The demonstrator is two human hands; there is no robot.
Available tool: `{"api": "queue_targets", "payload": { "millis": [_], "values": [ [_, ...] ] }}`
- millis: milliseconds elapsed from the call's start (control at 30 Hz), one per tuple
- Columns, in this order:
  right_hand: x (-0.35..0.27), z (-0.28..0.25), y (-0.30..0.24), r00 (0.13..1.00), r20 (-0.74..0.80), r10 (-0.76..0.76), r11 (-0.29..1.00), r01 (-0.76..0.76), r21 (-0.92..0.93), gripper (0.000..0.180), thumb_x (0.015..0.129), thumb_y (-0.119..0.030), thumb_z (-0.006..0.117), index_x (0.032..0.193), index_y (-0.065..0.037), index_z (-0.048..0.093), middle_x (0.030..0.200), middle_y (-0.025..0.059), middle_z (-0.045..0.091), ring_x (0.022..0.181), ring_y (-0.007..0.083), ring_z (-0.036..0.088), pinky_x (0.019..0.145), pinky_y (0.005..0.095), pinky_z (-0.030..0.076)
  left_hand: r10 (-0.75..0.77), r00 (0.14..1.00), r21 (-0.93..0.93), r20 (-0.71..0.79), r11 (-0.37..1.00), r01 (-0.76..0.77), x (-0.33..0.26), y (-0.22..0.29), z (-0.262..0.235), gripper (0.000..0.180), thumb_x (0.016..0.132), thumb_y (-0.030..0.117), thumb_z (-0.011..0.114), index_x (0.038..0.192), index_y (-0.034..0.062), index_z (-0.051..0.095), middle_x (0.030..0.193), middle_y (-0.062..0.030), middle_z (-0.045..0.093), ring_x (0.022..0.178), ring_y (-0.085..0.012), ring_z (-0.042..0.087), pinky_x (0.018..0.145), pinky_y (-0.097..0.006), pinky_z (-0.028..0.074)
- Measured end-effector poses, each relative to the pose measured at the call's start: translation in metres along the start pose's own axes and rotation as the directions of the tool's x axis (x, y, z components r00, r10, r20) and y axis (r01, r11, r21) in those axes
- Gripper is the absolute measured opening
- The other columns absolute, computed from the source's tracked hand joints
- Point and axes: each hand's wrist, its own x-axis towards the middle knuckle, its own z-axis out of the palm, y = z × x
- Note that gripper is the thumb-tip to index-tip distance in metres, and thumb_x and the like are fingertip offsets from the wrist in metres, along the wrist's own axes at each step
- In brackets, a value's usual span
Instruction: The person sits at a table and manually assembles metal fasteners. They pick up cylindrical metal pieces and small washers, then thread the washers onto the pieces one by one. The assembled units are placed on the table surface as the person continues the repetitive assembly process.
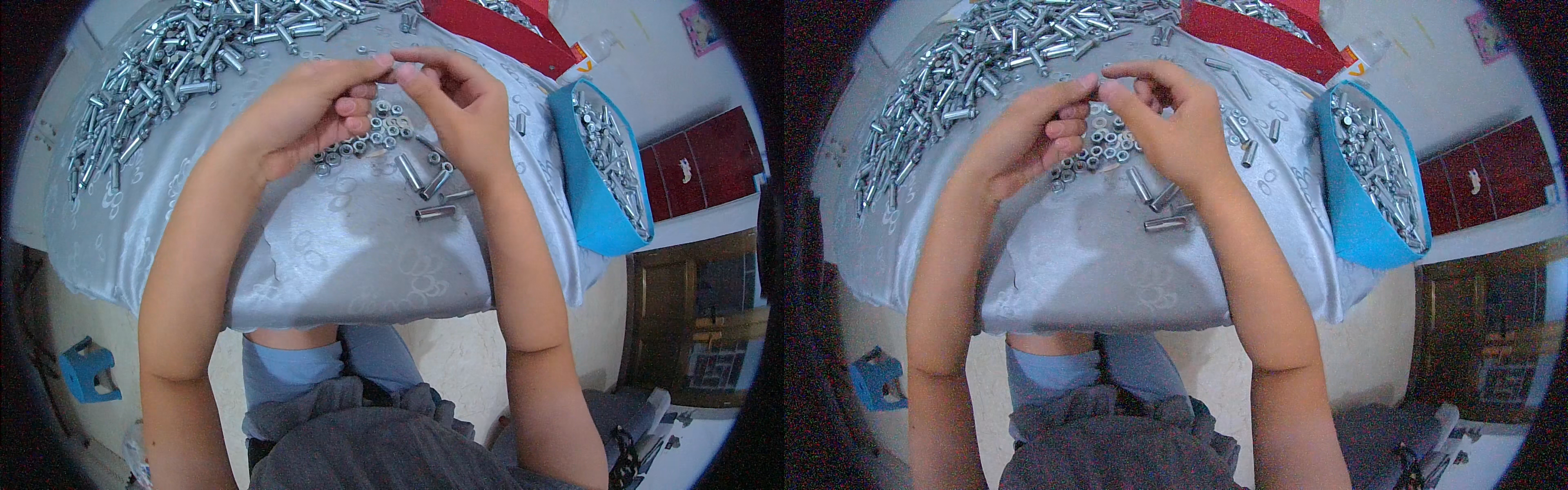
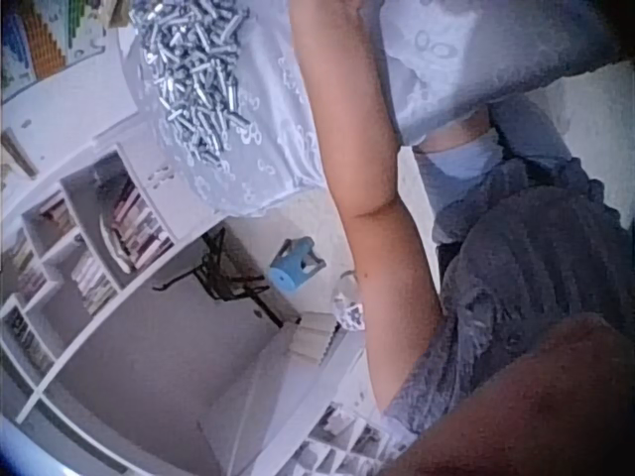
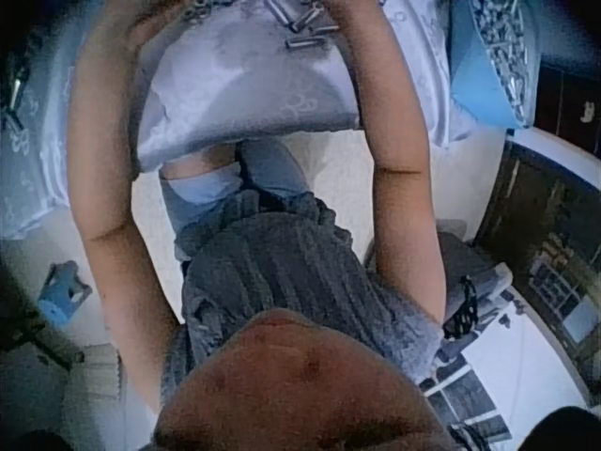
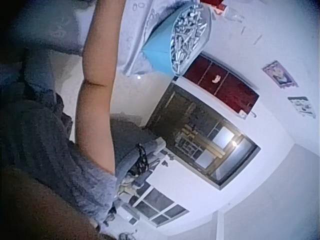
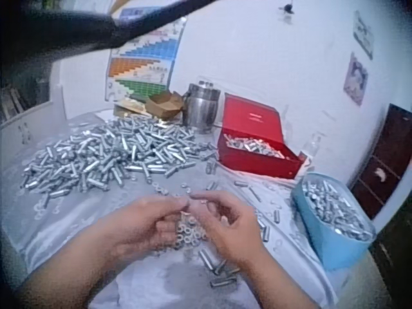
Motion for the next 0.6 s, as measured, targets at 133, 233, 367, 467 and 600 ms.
{"api": "queue_targets", "payload": {
  "millis": [133, 233, 367, 467, 600],
  "values": [
    [-0.003, -0.007, 0.0, 0.986, 0.154, -0.06, 0.888, 0.123, -0.443, 0.017, 0.074, -0.016, 0.061, 0.088, -0.008, 0.064, 0.067, 0.0067, 0.052, 0.063, 0.016, 0.05, 0.059, 0.0278, 0.041, -0.016, 0.998, -0.139, -0.067, 0.99, 0.006, 0.004, 0.0, -0.007, 0.022, 0.084, 0.02, 0.053, 0.092, -0.0005, 0.051, 0.058, 0.0069, 0.036, 0.046, -0.0001, 0.032, 0.04, -0.015, 0.029],
    [-0.007, -0.006, 0.011, 0.955, 0.291, -0.061, 0.794, 0.223, -0.565, 0.017, 0.074, -0.013, 0.059, 0.09, -0.008, 0.063, 0.069, 0.0089, 0.05, 0.064, 0.0199, 0.049, 0.06, 0.0311, 0.041, -0.012, 0.998, -0.151, -0.07, 0.988, 0.001, 0.005, -0.001, -0.008, 0.023, 0.084, 0.019, 0.053, 0.093, -0.002, 0.051, 0.058, 0.0066, 0.037, 0.047, -0.0003, 0.033, 0.041, -0.015, 0.031],
    [-0.007, -0.004, 0.015, 0.946, 0.325, -0.022, 0.75, 0.23, -0.62, 0.016, 0.075, -0.012, 0.057, 0.089, -0.008, 0.062, 0.071, 0.0112, 0.05, 0.067, 0.0249, 0.051, 0.062, 0.0331, 0.042, 0.0, 0.999, -0.108, -0.054, 0.994, -0.006, 0.002, -0.002, -0.005, 0.024, 0.083, 0.02, 0.054, 0.092, -0.0023, 0.052, 0.059, 0.0066, 0.037, 0.047, -0.0002, 0.033, 0.042, -0.015, 0.032],
    [-0.007, -0.001, 0.015, 0.953, 0.301, 0.016, 0.742, 0.191, -0.642, 0.015, 0.074, -0.014, 0.056, 0.086, -0.008, 0.063, 0.076, 0.0137, 0.053, 0.074, 0.0293, 0.053, 0.068, 0.0372, 0.043, -0.005, 0.998, -0.092, -0.058, 0.996, 0.0, 0.002, -0.003, -0.004, 0.024, 0.083, 0.021, 0.054, 0.091, -0.0022, 0.052, 0.059, 0.0067, 0.038, 0.047, -0.0002, 0.033, 0.043, -0.015, 0.033],
    [-0.007, 0.0, 0.015, 0.963, 0.262, 0.07, 0.743, 0.124, -0.657, 0.016, 0.074, -0.017, 0.056, 0.084, -0.009, 0.064, 0.078, 0.0151, 0.054, 0.078, 0.0312, 0.054, 0.07, 0.0394, 0.043, -0.02, 0.997, -0.086, -0.073, 0.996, 0.013, 0.002, -0.004, -0.005, 0.025, 0.083, 0.022, 0.055, 0.091, -0.0018, 0.053, 0.06, 0.0069, 0.038, 0.047, -0.0001, 0.034, 0.043, -0.015, 0.034]
  ]
}}
